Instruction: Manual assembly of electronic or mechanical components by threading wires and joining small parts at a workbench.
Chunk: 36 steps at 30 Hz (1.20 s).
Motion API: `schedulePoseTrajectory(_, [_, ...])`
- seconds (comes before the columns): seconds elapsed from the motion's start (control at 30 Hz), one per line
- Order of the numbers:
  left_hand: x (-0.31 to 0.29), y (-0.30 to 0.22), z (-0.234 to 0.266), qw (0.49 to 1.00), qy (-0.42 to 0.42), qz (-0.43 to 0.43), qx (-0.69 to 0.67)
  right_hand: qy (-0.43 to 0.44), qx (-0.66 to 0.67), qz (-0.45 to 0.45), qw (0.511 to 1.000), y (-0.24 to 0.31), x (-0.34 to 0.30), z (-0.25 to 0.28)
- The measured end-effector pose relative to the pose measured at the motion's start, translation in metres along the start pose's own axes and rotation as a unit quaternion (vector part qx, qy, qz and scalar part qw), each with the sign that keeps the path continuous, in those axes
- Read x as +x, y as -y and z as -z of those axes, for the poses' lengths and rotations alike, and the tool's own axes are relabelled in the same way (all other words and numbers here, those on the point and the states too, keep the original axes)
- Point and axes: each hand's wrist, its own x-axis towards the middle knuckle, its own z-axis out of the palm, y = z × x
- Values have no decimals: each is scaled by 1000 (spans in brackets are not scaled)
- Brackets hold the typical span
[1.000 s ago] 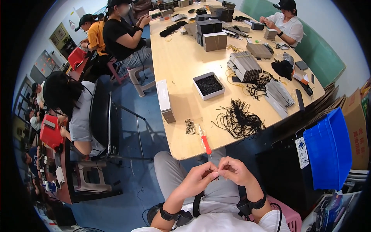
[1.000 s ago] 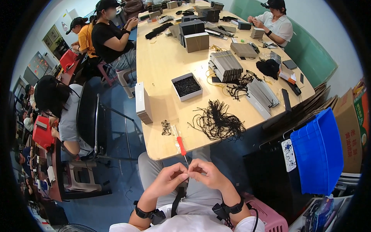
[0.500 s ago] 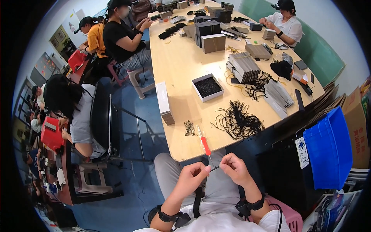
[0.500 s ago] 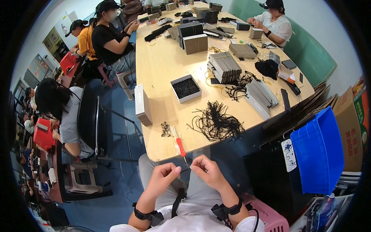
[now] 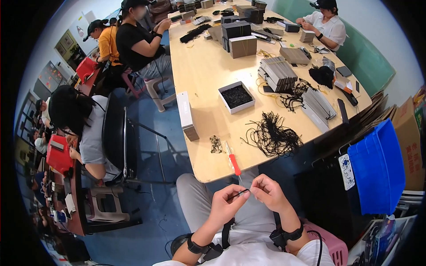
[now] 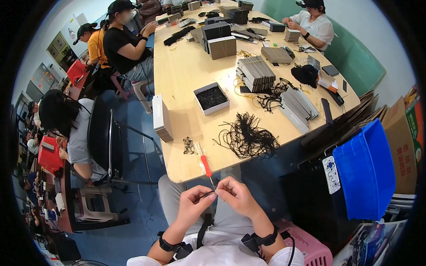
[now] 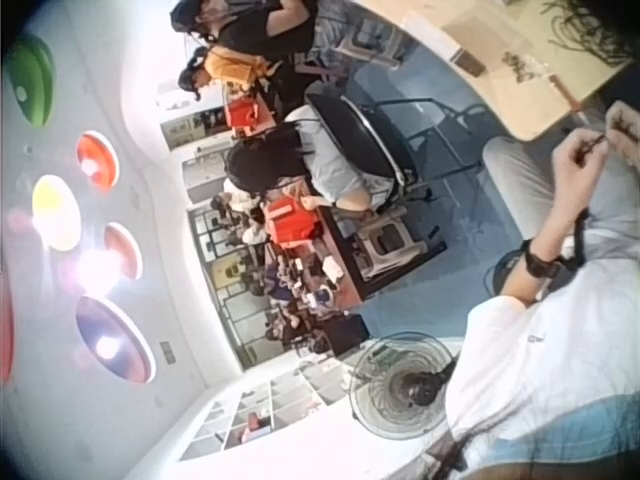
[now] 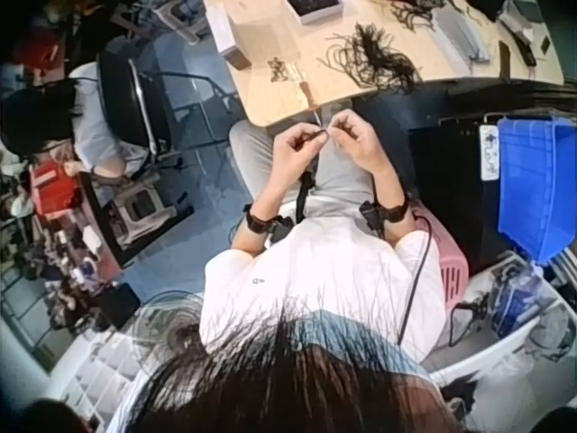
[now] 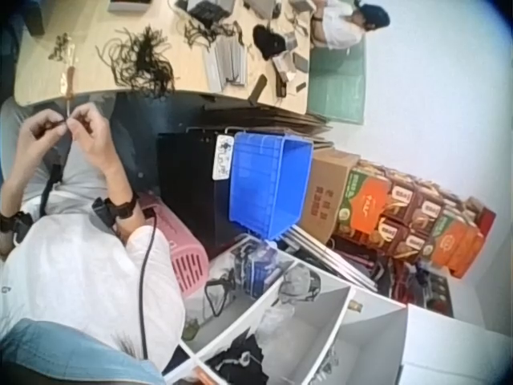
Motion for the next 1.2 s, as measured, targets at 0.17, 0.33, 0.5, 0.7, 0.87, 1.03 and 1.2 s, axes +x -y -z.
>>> schedulePoseTrajectory(0.17, [4,3,4,989,67,17,-127,82,110,-14,990,-1,-1,-1])
schedulePoseTrajectory(0.33, [2,7,12,925,173,107,-322,78,88,7,993,0,-3,-11])
schedulePoseTrajectory(0.5, [2,5,11,918,174,99,-341,11,-129,106,986,9,-10,-21])
schedulePoseTrajectory(0.7, [-2,-5,7,960,94,35,-260,-93,-350,319,876,16,-11,-33])
schedulePoseTrajectory(0.87, [-1,-1,7,989,23,-46,-141,-107,-236,206,944,15,-17,-37])
schedulePoseTrajectory(1.03, [-5,-3,0,991,-18,-119,-50,-119,-94,134,979,7,-14,-40])
schedulePoseTrajectory(1.2, [-5,1,-8,985,-70,-154,19,-180,-203,205,941,1,-10,-45])
